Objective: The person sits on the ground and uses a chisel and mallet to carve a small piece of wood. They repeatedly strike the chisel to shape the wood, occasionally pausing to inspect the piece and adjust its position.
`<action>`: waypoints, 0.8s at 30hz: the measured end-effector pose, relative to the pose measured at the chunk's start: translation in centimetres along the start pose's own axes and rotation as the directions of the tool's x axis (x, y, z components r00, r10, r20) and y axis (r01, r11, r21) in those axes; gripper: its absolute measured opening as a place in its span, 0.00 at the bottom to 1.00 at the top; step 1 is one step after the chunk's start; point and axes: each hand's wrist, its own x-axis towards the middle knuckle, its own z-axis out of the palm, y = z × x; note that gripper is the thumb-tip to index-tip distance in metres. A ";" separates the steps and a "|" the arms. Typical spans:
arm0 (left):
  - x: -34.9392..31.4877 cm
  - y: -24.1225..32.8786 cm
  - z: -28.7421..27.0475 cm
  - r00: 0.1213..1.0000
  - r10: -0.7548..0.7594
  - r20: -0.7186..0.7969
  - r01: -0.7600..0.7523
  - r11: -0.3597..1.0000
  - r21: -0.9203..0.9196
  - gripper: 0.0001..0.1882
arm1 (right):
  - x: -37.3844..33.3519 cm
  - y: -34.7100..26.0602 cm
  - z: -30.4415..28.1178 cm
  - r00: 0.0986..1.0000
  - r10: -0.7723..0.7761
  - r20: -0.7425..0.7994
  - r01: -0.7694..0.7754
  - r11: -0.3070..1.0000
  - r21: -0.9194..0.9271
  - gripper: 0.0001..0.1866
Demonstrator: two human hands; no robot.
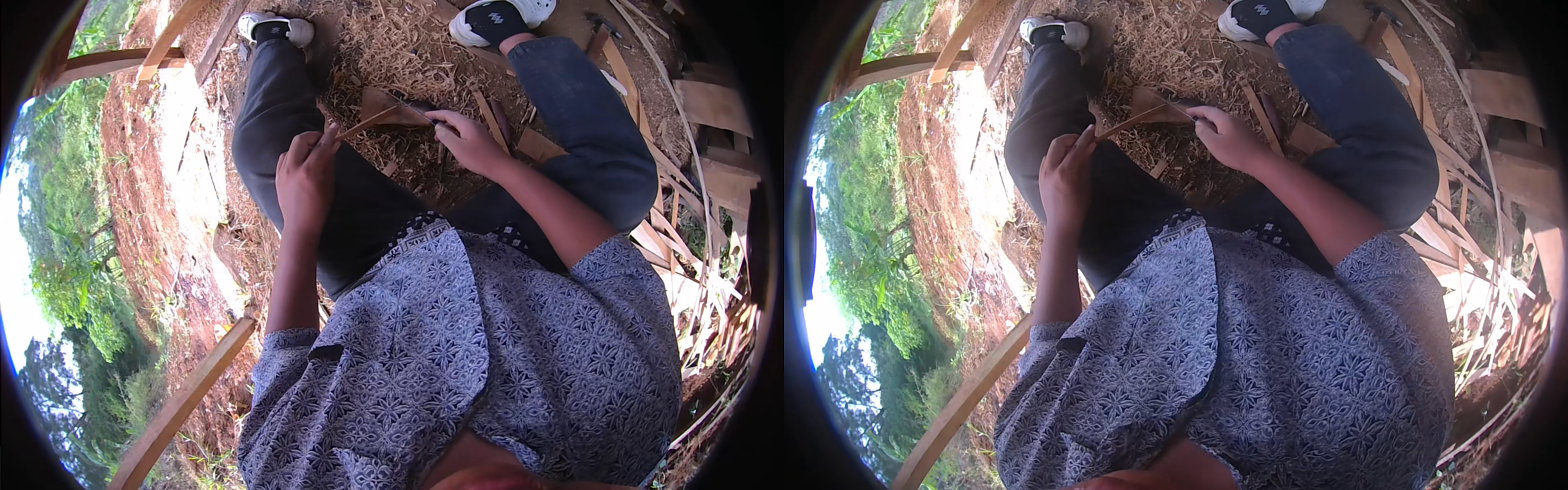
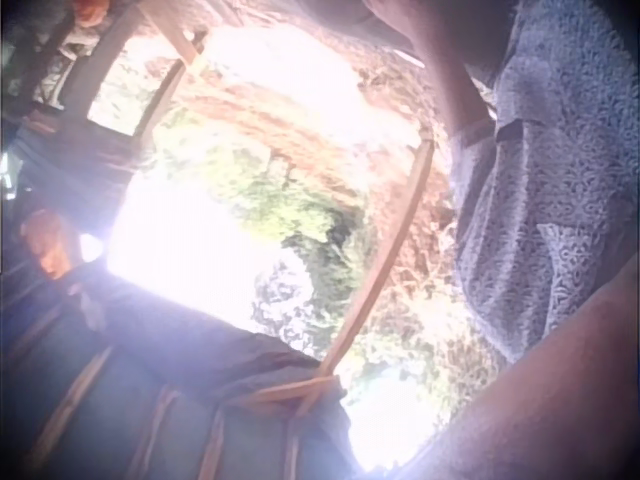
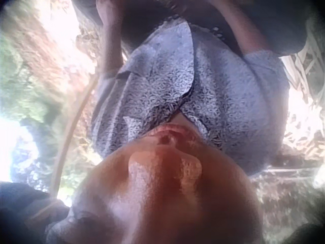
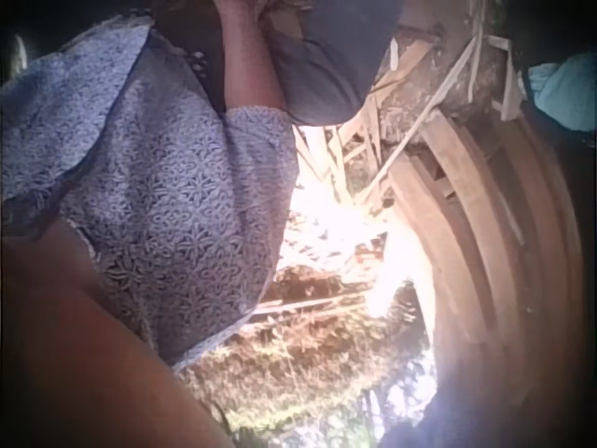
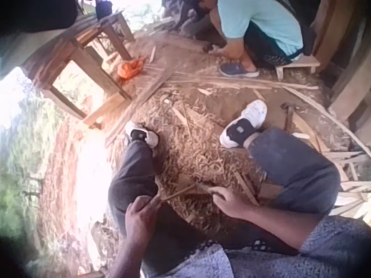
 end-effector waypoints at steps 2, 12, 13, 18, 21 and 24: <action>0.2 0.4 -0.4 0.998 -0.067 -0.012 0.065 0.990 -0.129 0.13 | -0.8 -2.0 1.7 1.000 -0.017 0.019 0.016 0.999 0.045 0.20; 1.7 -0.4 0.4 0.981 -0.113 -0.157 0.057 0.945 -0.323 0.07 | -1.1 -8.5 4.5 0.992 -0.108 0.070 0.104 0.992 0.065 0.16; 1.7 -0.5 0.4 0.983 -0.093 -0.159 0.043 0.955 -0.295 0.07 | -1.3 -9.7 4.4 0.988 -0.125 0.089 0.119 0.991 0.067 0.15; 1.7 -0.7 0.3 0.988 -0.030 -0.154 -0.008 0.970 -0.242 0.07 | 0.2 -4.4 5.1 0.999 -0.051 -0.010 0.051 0.998 -0.042 0.15; 1.8 -0.4 0.4 0.990 -0.020 -0.142 -0.016 0.969 -0.246 0.07 | -0.8 -8.4 4.8 0.993 -0.104 0.064 0.101 0.994 0.046 0.15; 2.1 -0.1 0.4 0.992 -0.015 -0.129 -0.016 0.972 -0.235 0.08 | -0.2 -7.4 4.5 0.989 -0.127 0.079 0.119 0.988 0.102 0.15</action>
